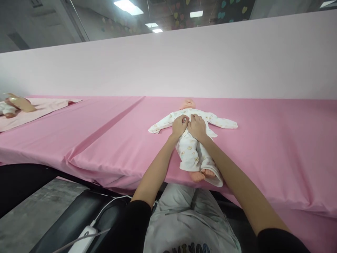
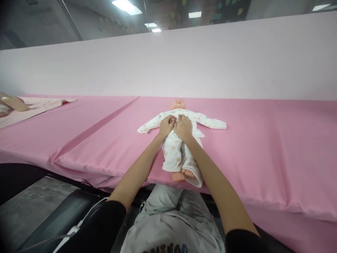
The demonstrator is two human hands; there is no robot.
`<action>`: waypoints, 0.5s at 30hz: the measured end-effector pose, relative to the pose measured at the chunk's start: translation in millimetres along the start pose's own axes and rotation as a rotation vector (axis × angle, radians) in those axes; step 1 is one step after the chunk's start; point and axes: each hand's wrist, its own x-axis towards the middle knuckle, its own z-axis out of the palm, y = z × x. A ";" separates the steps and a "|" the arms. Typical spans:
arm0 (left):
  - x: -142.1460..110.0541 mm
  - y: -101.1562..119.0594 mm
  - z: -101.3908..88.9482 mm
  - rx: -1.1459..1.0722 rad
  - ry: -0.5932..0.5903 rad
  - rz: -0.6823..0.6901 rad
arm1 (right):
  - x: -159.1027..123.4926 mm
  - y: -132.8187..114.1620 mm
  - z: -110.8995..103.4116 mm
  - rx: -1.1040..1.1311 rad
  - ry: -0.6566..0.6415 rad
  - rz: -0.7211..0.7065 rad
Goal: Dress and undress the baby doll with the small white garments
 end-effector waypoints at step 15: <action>-7.5 15.7 -11.7 -0.082 -0.093 0.102 | -20.7 14.7 -12.4 0.331 0.169 0.115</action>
